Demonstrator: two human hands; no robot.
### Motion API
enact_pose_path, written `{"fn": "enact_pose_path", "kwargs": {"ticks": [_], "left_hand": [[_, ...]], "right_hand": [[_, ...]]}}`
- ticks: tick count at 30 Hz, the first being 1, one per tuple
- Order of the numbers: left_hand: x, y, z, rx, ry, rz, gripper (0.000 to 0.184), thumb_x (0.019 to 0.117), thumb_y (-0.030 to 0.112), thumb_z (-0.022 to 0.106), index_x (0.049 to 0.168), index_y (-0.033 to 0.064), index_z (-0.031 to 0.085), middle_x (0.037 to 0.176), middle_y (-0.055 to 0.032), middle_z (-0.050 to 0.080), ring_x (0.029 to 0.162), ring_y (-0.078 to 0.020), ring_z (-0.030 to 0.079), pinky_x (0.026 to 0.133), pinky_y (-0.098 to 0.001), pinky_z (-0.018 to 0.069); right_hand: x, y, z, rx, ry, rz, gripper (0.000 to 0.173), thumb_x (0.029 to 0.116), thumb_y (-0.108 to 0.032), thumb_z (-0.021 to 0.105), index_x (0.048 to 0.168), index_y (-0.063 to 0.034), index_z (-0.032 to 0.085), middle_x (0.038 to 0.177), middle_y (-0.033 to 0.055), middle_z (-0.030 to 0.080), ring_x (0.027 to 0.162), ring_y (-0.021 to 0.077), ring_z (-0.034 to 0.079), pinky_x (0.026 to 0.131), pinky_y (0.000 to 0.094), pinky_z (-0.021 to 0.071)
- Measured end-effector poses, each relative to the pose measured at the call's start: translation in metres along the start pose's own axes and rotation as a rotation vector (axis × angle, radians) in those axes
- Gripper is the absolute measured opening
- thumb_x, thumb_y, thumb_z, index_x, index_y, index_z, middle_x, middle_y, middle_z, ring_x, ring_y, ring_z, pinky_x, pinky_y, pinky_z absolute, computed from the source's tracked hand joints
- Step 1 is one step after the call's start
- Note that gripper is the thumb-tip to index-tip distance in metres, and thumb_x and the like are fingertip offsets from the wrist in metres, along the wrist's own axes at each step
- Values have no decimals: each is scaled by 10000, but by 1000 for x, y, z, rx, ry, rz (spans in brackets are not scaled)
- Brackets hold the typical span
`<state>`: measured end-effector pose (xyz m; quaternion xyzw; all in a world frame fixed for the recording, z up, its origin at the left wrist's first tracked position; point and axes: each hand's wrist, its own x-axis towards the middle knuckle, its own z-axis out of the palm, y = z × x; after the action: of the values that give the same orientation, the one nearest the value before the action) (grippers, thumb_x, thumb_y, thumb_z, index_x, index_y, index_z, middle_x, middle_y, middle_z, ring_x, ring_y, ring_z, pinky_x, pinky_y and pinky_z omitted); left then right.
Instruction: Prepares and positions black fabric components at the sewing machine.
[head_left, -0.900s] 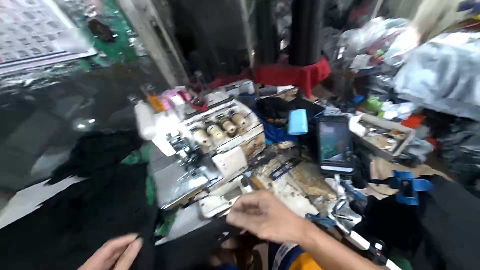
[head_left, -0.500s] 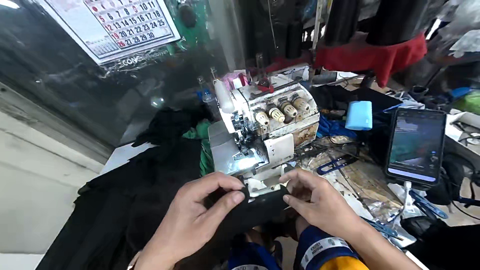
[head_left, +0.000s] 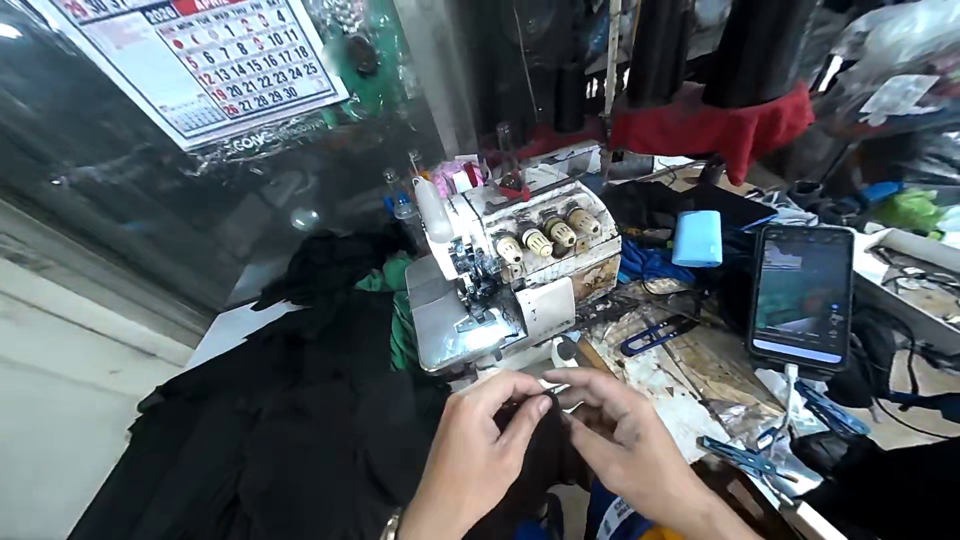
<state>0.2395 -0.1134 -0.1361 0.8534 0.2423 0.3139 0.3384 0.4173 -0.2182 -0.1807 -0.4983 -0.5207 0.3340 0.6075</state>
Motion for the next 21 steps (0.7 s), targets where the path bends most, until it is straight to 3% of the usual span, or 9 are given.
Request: {"fn": "enact_pose_path", "kwargs": {"ticks": [6, 9, 12, 15, 18, 21], "left_hand": [[-4, -6, 7, 93, -94, -113, 195, 1008, 356, 612, 1011, 207, 738, 1015, 82, 689, 939, -51, 661, 807, -253, 587], [-2, -5, -1, -23, -204, -181, 211, 1025, 332, 587, 1061, 178, 726, 1023, 62, 706, 944, -71, 675, 814, -272, 588], [-1, 0, -8, -89, -337, -216, 285, 1062, 357, 528, 1138, 167, 726, 1029, 61, 725, 948, -54, 680, 840, -269, 574], [-4, 6, -4, -77, -239, -154, 217, 1034, 321, 600, 1018, 159, 744, 926, 61, 724, 851, -59, 689, 760, -261, 596], [-6, 8, 4, 117, -100, -95, 163, 1003, 349, 647, 1000, 211, 734, 934, 113, 715, 874, -17, 686, 791, -246, 606], [-7, 9, 6, 137, -58, -51, 132, 988, 315, 681, 1026, 196, 724, 948, 104, 712, 869, -20, 687, 781, -232, 612]], "right_hand": [[-16, 8, 4, -28, 46, -85, 422, 986, -78, 635, 1406, -112, 606, 1062, 14, 733, 768, 166, 713, 659, 340, 651], [-16, 4, 6, -76, 24, -151, 431, 985, -85, 627, 1415, -92, 596, 1064, 13, 729, 777, 136, 704, 665, 319, 643], [-17, -19, 5, -112, 19, -101, 393, 991, -91, 569, 1379, -62, 630, 1048, 41, 747, 784, 124, 710, 681, 307, 623], [-17, -9, 1, 17, -51, -145, 431, 1038, -188, 579, 1450, -67, 546, 1036, 72, 707, 761, 158, 683, 640, 328, 620], [-18, -3, 8, 69, -88, -9, 708, 920, -262, 781, 1529, -153, 435, 1051, 39, 696, 778, 165, 700, 641, 332, 639], [-20, 1, 14, 45, -53, 93, 653, 903, -193, 794, 1480, -153, 492, 945, 11, 720, 706, 159, 703, 602, 330, 640]]}}
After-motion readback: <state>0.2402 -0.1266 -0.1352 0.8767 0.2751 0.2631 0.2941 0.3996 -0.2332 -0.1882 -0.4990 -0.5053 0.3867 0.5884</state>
